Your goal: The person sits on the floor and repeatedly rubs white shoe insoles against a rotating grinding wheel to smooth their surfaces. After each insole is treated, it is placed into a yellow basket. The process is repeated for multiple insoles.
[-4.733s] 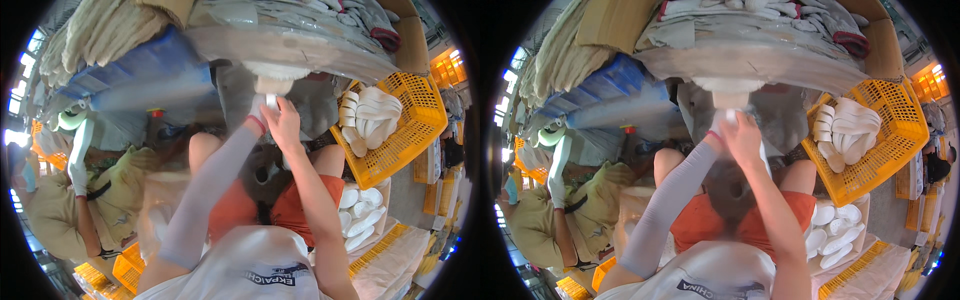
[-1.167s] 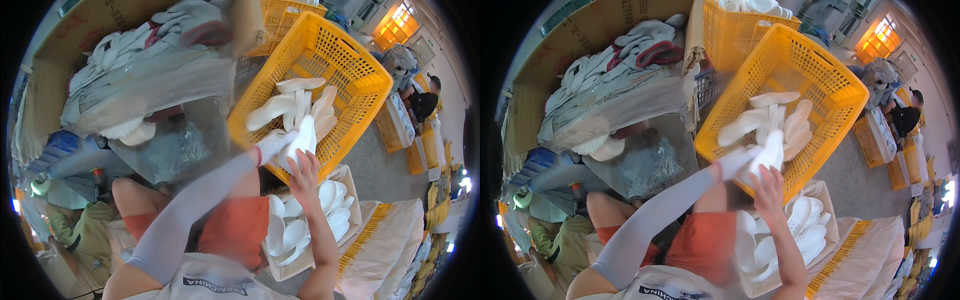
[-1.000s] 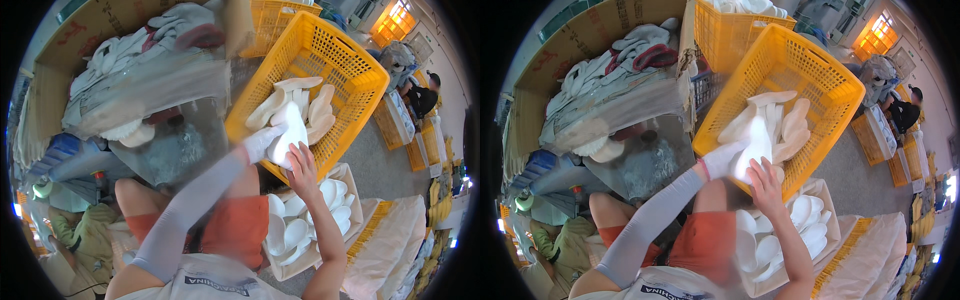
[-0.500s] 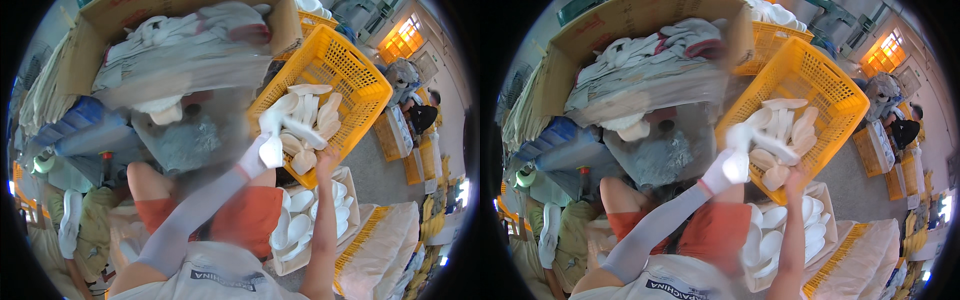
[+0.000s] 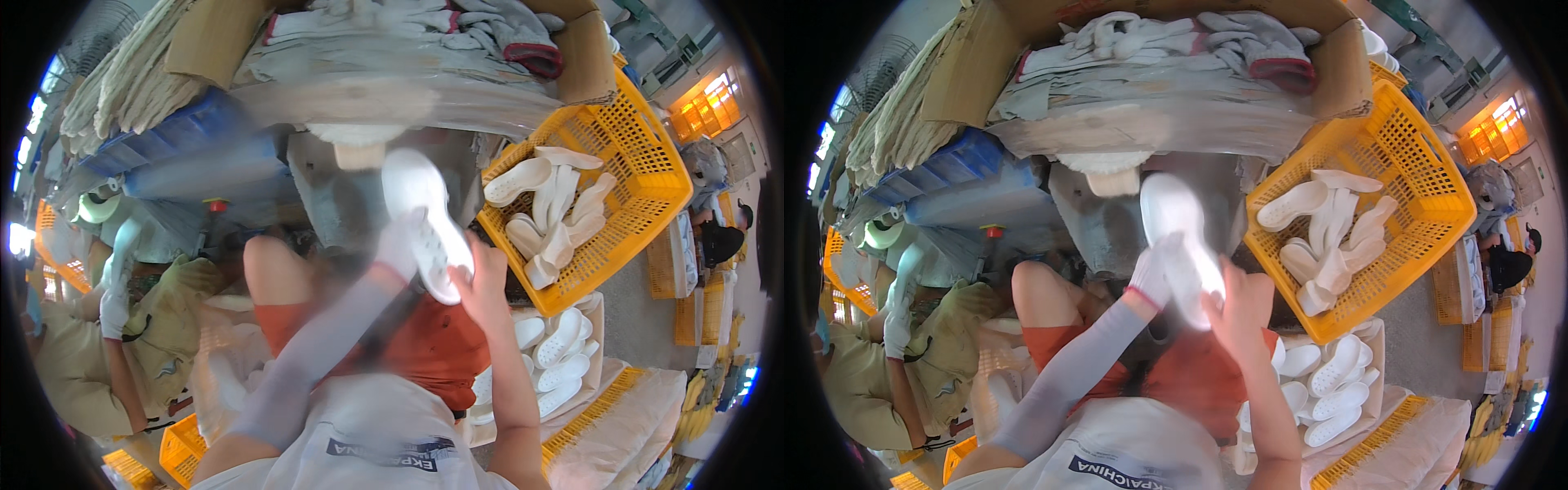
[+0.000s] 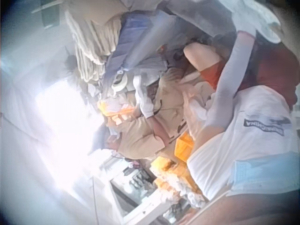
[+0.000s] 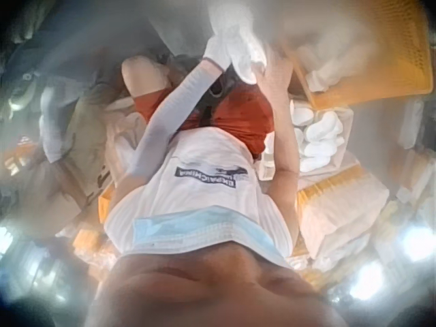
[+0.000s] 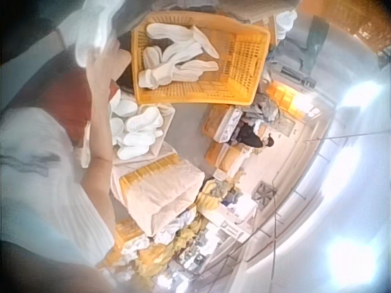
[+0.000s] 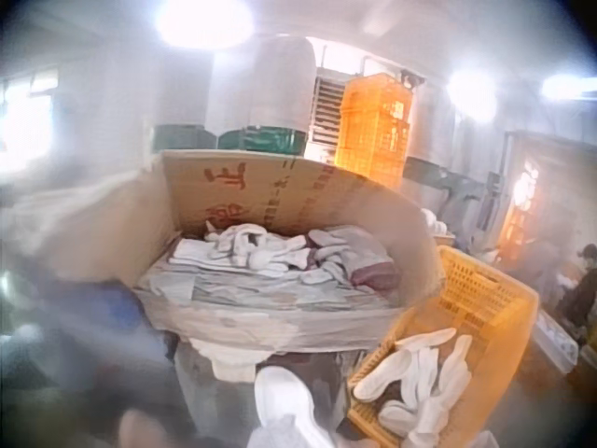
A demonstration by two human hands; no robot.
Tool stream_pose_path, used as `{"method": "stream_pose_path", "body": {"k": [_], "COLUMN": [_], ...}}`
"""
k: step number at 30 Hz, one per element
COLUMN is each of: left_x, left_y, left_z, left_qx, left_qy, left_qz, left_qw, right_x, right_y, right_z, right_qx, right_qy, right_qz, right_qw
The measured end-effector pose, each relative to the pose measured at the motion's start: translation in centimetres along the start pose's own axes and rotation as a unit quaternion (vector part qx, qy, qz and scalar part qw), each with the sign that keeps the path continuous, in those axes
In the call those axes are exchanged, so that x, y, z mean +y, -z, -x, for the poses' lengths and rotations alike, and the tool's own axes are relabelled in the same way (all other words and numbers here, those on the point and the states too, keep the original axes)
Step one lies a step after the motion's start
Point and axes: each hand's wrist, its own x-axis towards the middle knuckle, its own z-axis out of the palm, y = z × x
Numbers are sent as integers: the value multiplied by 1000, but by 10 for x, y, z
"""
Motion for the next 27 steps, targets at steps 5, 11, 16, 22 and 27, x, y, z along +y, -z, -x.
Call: {"method": "stream_pose_path", "body": {"k": [5, 11, 16, 22, 27], "left_x": [1, 15, 16, 34, 106], "left_y": [6, 17, 31, 72, 77], "left_z": [-108, -146, -164, -166, -103], "left_qx": [-84, -77, -122, -96, 105], "left_qy": [-359, -146, -121, -248, -109], "left_qz": [-148, 51, 125, -326, -564], "left_qw": [918, 985, 977, 907, 812], "right_x": [-20, -27, -26, -36, -40], "right_y": [-15, -49, -58, -71, -65], "right_z": [-67, -101, -116, -131, -154], "right_qx": [112, 197, 193, 159, 126], "right_qy": [-204, -208, -170, -173, -186], "right_qz": [-314, -432, -384, -368, -379], "right_qw": [921, 855, 887, 899, 898]}}
